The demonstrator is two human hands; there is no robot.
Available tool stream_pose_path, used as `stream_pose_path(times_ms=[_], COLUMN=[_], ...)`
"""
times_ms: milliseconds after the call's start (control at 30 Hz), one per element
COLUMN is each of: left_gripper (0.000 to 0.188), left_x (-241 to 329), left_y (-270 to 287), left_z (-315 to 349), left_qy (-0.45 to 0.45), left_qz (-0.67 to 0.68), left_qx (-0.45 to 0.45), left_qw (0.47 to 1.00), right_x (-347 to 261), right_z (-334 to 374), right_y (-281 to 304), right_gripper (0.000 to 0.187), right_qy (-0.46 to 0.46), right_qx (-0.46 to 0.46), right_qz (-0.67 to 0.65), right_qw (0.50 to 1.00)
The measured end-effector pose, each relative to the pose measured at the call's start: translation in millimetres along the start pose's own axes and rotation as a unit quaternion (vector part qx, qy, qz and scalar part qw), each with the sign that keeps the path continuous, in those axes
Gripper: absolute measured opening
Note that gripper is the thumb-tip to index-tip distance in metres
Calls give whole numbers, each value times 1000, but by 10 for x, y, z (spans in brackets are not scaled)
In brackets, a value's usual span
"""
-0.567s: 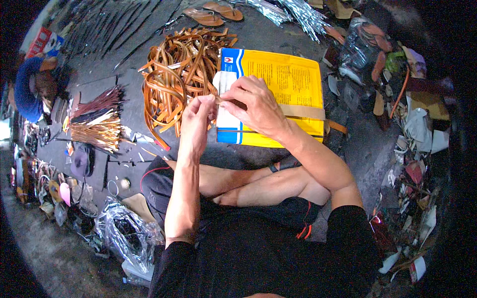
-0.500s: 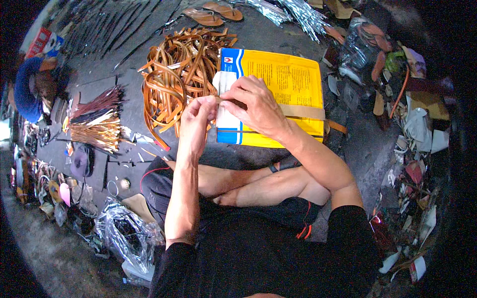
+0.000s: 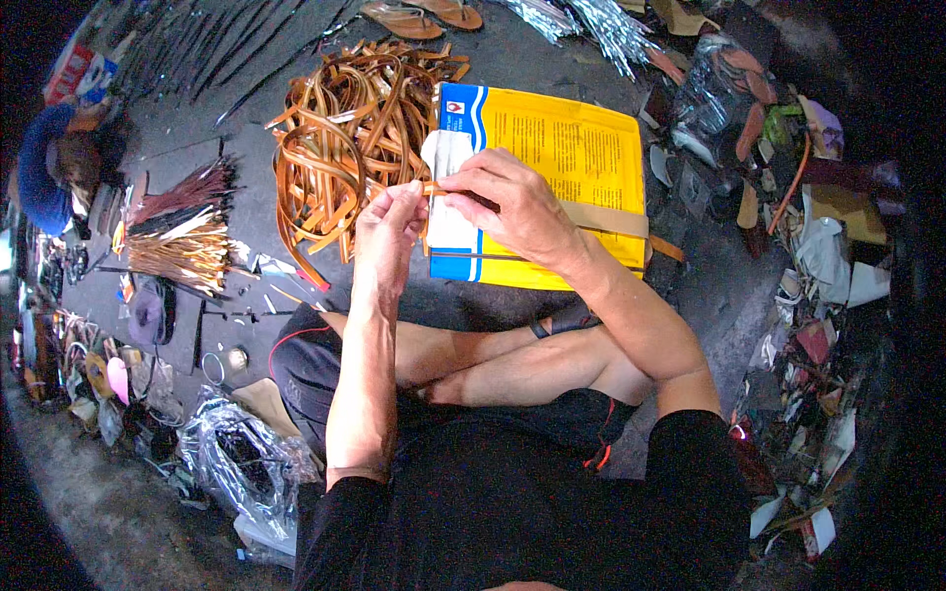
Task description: The person sits cross-legged on the floor and repeatedly peels thin strips from a long piece of brown leather using both hands. The peeled strips are placed in a pile on the floor. The person occasionally pauses to adjust the leather or pick up a tool.
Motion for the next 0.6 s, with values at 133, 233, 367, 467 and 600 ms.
stream_pose_path(times_ms=[133, 233, 367, 467, 600], left_gripper=[13, 13, 13, 13, 18], left_x=[-30, -6, -76, -129, -259], left_y=[157, 269, 572, 665, 664], left_z=[-66, -77, -188, -260, -262], left_qy=[-8, -17, 4, 4, 51], left_qz=[-3, -4, -28, 6, 249], left_qx=[9, 46, 52, 50, 59], left_qw=[1000, 999, 998, 999, 965], right_x=[5, 9, -11, -22, -31], right_z=[2, 1, -1, -26, -78], right_y=[0, 2, 15, -11, -71], right_gripper=[11, 12, 16, 16, 12], right_qy=[13, 19, 37, 40, 26], right_qx=[8, 6, -2, -6, -10], right_qz=[11, 20, 35, 34, 2], right_qw=[1000, 1000, 999, 999, 1000])
Point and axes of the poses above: each hand's wrist, its own z-axis away from the middle knuckle, its own y-axis out of the back of the hand, x = y × z, the point moved 8 cm from there along -z, towards the middle knuckle, and after that the axes turned 4 degrees about -y, right-handed, at the moved point
